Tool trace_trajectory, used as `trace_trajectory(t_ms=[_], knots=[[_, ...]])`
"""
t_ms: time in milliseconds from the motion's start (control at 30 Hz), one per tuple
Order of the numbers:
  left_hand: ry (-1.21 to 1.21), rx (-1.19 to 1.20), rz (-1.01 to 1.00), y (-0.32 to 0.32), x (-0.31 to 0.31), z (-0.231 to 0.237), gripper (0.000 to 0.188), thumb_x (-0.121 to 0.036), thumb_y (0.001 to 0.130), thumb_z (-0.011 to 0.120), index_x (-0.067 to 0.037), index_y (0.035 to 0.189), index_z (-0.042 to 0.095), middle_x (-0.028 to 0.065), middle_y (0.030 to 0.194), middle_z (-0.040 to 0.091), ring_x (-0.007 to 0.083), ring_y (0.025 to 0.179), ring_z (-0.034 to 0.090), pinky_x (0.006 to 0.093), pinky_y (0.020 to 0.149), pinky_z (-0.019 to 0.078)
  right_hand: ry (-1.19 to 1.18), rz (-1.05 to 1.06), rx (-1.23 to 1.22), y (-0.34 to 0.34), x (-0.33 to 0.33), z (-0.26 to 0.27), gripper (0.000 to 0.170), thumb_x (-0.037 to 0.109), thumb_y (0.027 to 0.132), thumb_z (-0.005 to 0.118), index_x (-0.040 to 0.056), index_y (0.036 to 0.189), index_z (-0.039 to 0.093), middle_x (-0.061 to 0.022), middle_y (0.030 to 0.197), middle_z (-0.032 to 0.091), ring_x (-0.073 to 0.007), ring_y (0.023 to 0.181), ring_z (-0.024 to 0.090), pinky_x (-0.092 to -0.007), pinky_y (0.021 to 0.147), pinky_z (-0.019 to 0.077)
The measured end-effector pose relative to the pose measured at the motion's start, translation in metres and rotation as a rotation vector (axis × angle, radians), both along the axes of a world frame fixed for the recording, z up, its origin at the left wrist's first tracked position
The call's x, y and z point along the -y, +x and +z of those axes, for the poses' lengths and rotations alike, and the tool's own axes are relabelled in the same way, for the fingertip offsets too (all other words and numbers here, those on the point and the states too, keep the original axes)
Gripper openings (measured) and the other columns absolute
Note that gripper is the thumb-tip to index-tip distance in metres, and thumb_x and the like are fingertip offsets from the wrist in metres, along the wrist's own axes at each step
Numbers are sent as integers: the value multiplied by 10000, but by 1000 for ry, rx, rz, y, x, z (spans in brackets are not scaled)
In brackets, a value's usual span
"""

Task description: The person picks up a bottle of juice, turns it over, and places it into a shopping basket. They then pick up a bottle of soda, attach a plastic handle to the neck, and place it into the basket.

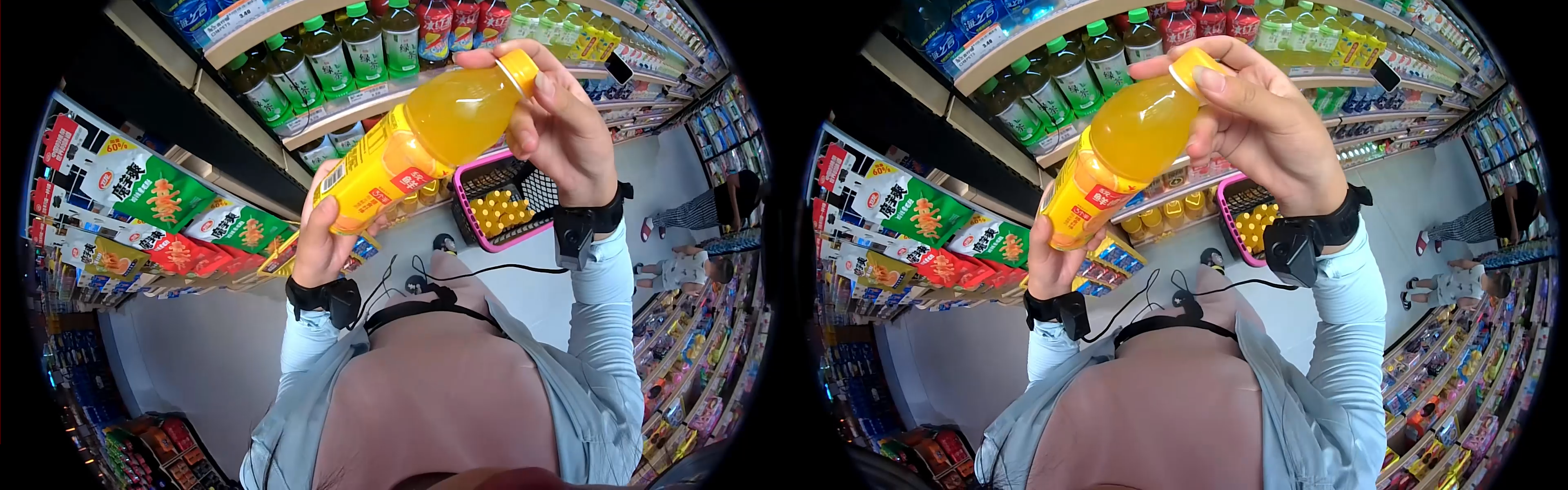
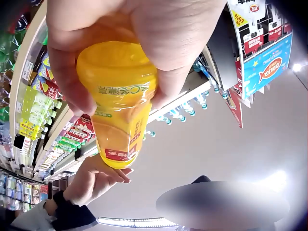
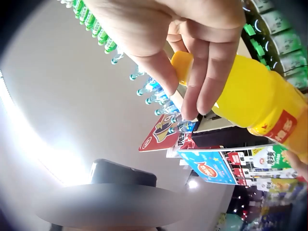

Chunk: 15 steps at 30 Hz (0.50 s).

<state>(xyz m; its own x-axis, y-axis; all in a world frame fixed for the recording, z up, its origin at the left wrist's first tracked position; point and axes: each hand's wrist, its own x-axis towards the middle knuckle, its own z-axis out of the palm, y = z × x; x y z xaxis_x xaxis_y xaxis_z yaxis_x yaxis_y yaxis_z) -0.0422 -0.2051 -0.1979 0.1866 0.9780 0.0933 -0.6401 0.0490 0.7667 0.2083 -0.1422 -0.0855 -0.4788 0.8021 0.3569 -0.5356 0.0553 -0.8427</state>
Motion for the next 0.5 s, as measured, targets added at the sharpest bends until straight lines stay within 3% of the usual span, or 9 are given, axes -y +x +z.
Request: trace_trajectory(t_ms=[67,133,200,233,433,500], knots=[[62,-36,19,-3,7,0,657,-352,788,668,-15,1251,347,156,1112,558,229,888,619,305,679,521,-52,24,-97,1,8,-18,345,146,895,568,10,1200,484,-251,1221,522,-136,637,662,-243,604,563],[125,-176,87,-7,12,1,624,-317,784,673,-18,1243,374,146,1124,555,212,937,608,311,734,523,-40,-75,-113,2,18,-33,371,127,892,551,6,1236,483,-241,1224,526,-120,635,622,-242,607,526],[198,-299,233,-8,19,8,597,-187,741,703,-20,1237,417,130,1148,536,189,1062,557,309,916,455,-75,-125,-192,1,21,-52,356,122,889,544,5,1223,501,-231,1223,531,-111,625,585,-237,598,489],[246,-358,276,-11,22,9,606,-166,729,707,-21,1240,416,129,1153,528,190,1066,554,308,915,457,-145,-124,-243,-2,25,-58,356,128,883,545,3,1215,513,-212,1203,547,-103,602,499,-233,586,415],[468,-602,413,-25,36,15,725,35,624,762,-27,1243,390,139,1211,478,214,1117,518,339,955,449,-262,-124,-317,-17,33,-80,387,148,882,554,-22,1225,500,-182,1160,567,-92,616,432,-235,599,377],[549,-608,450,-25,37,10,739,21,627,770,-33,1252,379,143,1226,472,217,1132,504,339,960,444,-266,-159,-301,-22,36,-83,406,161,887,555,-35,1237,487,-164,1135,576,-92,648,440,-233,626,380]])
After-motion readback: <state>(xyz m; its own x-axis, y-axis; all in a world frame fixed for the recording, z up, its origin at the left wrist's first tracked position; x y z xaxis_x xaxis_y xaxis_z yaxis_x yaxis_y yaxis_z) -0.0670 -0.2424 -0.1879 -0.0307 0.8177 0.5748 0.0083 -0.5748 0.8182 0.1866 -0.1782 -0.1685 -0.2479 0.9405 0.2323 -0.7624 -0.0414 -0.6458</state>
